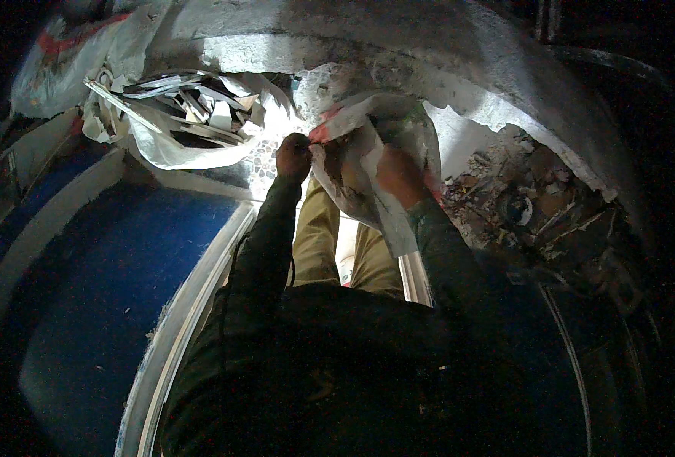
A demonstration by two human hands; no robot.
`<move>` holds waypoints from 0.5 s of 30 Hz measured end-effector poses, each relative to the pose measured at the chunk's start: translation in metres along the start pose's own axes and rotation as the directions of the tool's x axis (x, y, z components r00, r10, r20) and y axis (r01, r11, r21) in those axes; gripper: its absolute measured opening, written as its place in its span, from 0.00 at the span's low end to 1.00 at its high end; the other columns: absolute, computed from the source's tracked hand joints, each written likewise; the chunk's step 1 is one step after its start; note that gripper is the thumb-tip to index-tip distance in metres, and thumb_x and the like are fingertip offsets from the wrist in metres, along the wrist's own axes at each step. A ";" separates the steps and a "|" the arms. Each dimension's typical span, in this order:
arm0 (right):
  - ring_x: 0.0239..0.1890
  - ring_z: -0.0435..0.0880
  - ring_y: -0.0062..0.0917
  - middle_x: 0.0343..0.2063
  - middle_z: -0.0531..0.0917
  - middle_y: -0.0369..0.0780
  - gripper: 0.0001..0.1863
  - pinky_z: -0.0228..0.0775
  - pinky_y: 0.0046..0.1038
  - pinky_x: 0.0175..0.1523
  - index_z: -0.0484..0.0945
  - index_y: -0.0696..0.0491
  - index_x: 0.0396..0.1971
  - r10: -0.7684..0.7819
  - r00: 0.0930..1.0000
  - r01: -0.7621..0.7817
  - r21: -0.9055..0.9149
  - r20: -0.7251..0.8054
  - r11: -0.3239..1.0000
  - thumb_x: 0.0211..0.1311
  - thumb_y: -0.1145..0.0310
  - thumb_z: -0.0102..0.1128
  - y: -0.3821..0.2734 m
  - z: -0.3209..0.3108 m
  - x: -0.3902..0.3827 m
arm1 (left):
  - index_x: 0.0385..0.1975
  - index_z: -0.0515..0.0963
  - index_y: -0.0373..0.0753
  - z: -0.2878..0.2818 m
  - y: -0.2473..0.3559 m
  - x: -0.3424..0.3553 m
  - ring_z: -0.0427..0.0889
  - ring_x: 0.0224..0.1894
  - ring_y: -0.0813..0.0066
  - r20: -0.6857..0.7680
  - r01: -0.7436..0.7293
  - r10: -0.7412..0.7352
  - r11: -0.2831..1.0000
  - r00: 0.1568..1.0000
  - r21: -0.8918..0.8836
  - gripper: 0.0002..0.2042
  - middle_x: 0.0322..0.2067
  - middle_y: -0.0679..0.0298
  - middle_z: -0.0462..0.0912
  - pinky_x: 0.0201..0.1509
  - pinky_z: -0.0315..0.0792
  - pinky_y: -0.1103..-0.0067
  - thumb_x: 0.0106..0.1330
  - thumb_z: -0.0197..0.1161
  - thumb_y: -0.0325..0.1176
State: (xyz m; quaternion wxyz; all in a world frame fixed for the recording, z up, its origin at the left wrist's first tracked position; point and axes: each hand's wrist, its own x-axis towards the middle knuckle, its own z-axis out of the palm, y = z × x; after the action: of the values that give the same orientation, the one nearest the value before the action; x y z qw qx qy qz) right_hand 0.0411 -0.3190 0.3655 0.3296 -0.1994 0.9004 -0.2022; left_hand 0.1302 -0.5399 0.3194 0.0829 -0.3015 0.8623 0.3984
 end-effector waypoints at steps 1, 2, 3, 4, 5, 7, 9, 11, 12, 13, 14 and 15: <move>0.29 0.77 0.43 0.24 0.75 0.52 0.11 0.69 0.39 0.35 0.69 0.61 0.29 -0.002 0.999 0.004 -0.037 0.054 0.999 0.45 0.72 0.51 0.005 0.003 0.001 | 0.27 0.72 0.38 0.003 -0.004 -0.002 0.77 0.30 0.62 -0.028 -0.009 0.005 0.989 1.000 -0.147 0.09 0.26 0.57 0.75 0.36 0.71 0.75 0.45 0.51 0.21; 0.29 0.77 0.43 0.24 0.75 0.52 0.11 0.69 0.39 0.35 0.69 0.61 0.29 -0.003 0.998 0.005 -0.040 0.055 0.999 0.45 0.72 0.51 0.006 0.002 -0.002 | 0.29 0.71 0.37 0.002 -0.003 -0.003 0.76 0.29 0.62 -0.062 -0.018 0.000 0.957 0.998 -0.289 0.10 0.25 0.57 0.74 0.34 0.70 0.75 0.44 0.51 0.21; 0.31 0.76 0.44 0.26 0.75 0.53 0.11 0.68 0.39 0.37 0.69 0.62 0.30 -0.038 0.997 0.043 -0.066 0.070 0.997 0.46 0.72 0.52 0.009 -0.001 -0.009 | 0.29 0.71 0.37 0.002 -0.001 -0.002 0.76 0.29 0.62 -0.062 -0.018 0.000 0.956 0.998 -0.292 0.10 0.25 0.57 0.74 0.34 0.70 0.75 0.44 0.51 0.21; 0.33 0.76 0.44 0.28 0.74 0.53 0.12 0.68 0.39 0.39 0.68 0.62 0.31 -0.072 0.994 0.079 -0.093 0.085 0.993 0.47 0.72 0.52 0.013 -0.003 -0.018 | 0.31 0.70 0.37 0.004 0.002 0.000 0.75 0.28 0.64 -0.074 -0.062 0.047 0.976 0.996 -0.207 0.12 0.24 0.57 0.73 0.33 0.69 0.76 0.44 0.51 0.21; 0.33 0.76 0.44 0.28 0.74 0.53 0.12 0.68 0.39 0.39 0.68 0.62 0.31 -0.068 0.994 0.076 -0.098 0.088 0.992 0.47 0.72 0.52 0.007 -0.017 -0.032 | 0.32 0.70 0.37 0.002 0.011 0.001 0.74 0.27 0.65 -0.081 -0.103 0.093 0.987 0.992 -0.121 0.13 0.23 0.58 0.72 0.32 0.68 0.76 0.44 0.51 0.21; 0.37 0.74 0.47 0.33 0.73 0.55 0.14 0.66 0.39 0.43 0.68 0.63 0.35 -0.056 0.998 0.058 -0.096 0.025 0.994 0.49 0.71 0.52 -0.018 -0.067 -0.066 | 0.34 0.70 0.37 0.004 0.025 0.006 0.74 0.27 0.64 -0.068 -0.114 0.107 0.986 0.992 -0.125 0.14 0.24 0.58 0.71 0.32 0.68 0.75 0.44 0.52 0.22; 0.38 0.73 0.48 0.34 0.73 0.56 0.15 0.65 0.40 0.43 0.67 0.63 0.37 -0.071 0.997 0.071 0.027 -0.015 0.997 0.50 0.71 0.51 -0.013 -0.083 -0.091 | 0.38 0.71 0.40 -0.003 0.032 0.016 0.72 0.31 0.60 -0.082 -0.184 0.180 0.982 0.980 -0.042 0.17 0.27 0.57 0.71 0.34 0.68 0.71 0.44 0.57 0.26; 0.39 0.72 0.49 0.35 0.73 0.56 0.16 0.64 0.41 0.44 0.67 0.63 0.40 -0.074 0.996 0.081 0.141 -0.056 0.987 0.52 0.70 0.50 -0.010 -0.109 -0.097 | 0.39 0.71 0.40 -0.010 0.047 0.025 0.72 0.33 0.59 -0.114 -0.239 0.244 0.970 0.963 0.054 0.17 0.29 0.55 0.71 0.37 0.67 0.70 0.46 0.58 0.28; 0.36 0.74 0.49 0.32 0.74 0.55 0.16 0.66 0.41 0.41 0.65 0.63 0.40 0.001 0.998 0.004 0.093 -0.059 0.996 0.52 0.72 0.49 -0.013 -0.127 -0.098 | 0.41 0.71 0.40 -0.011 0.055 0.030 0.71 0.35 0.58 -0.129 -0.298 0.318 0.942 0.939 0.156 0.17 0.32 0.54 0.71 0.39 0.67 0.69 0.48 0.59 0.30; 0.33 0.75 0.49 0.29 0.75 0.53 0.16 0.67 0.42 0.39 0.64 0.63 0.41 0.075 0.995 -0.072 0.045 -0.065 0.996 0.51 0.73 0.49 -0.012 -0.137 -0.098 | 0.43 0.71 0.42 -0.009 0.058 0.036 0.69 0.42 0.55 -0.170 -0.359 0.365 0.931 0.915 0.067 0.19 0.38 0.52 0.70 0.45 0.66 0.67 0.48 0.61 0.33; 0.33 0.75 0.49 0.29 0.75 0.53 0.16 0.67 0.42 0.39 0.64 0.63 0.41 0.091 0.993 -0.088 0.039 -0.073 0.995 0.51 0.73 0.49 -0.005 -0.139 -0.095 | 0.43 0.71 0.42 -0.005 0.070 0.044 0.69 0.42 0.55 -0.161 -0.369 0.373 0.928 0.914 0.054 0.19 0.38 0.52 0.70 0.45 0.66 0.67 0.48 0.61 0.33; 0.36 0.74 0.49 0.32 0.74 0.56 0.17 0.66 0.42 0.41 0.65 0.63 0.41 0.160 0.986 -0.160 0.021 -0.055 0.987 0.52 0.70 0.49 0.007 -0.134 -0.084 | 0.45 0.70 0.44 -0.005 0.081 0.051 0.68 0.44 0.55 -0.040 -0.400 0.404 0.913 0.914 0.081 0.20 0.41 0.53 0.70 0.47 0.66 0.67 0.48 0.61 0.34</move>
State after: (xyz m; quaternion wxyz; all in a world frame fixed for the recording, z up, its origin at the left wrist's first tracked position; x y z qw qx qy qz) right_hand 0.0082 -0.2406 0.4984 0.3210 -0.1179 0.9207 -0.1880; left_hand 0.0428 -0.5260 0.3545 -0.0143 -0.1256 0.9215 0.3672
